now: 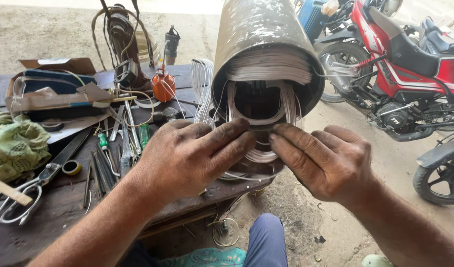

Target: The person winds white wire onto a cylindrical metal core mounted on a wooden stand. They pull the wire from a coil, wrap it around the core, and use a wooden stick to press the layers down. The person also uses a metal tool to adjust the wire and a cloth to wipe the core.

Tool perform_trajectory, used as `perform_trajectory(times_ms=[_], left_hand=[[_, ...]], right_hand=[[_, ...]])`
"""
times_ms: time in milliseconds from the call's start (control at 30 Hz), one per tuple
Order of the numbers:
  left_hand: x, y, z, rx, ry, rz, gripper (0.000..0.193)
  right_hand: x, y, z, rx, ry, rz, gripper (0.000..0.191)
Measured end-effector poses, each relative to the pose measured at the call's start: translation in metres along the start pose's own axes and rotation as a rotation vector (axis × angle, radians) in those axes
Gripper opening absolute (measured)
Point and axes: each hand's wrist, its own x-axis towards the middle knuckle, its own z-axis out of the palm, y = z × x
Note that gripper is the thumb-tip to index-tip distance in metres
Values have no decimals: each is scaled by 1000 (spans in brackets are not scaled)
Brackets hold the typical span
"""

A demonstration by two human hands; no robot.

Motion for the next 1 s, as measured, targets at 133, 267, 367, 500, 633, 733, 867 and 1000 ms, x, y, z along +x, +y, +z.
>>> perform_trajectory(times_ms=[133,267,367,500,633,733,867,1000], left_hand=[[15,-5,2,15,75,33,29],[37,-17,18,66,79,7,21],[41,-21,29,132,15,-60,19],[32,-5,25,135,37,-101,29],[24,6,9,34,6,-203,41],[15,2,-3,34,36,-227,51],[10,-4,-9,68,37,-225,50],[26,-1,-8,34,-68,-204,65]], right_hand=[[-6,11,11,-7,53,-1,22],[-7,31,26,-128,73,109,24],[-2,45,19,-157,21,123,27],[6,31,8,-178,-13,92,35],[4,4,-10,17,-11,191,50],[0,-4,-21,101,-4,244,47],[6,3,-16,121,-33,239,46],[18,12,-4,179,-109,281,44]])
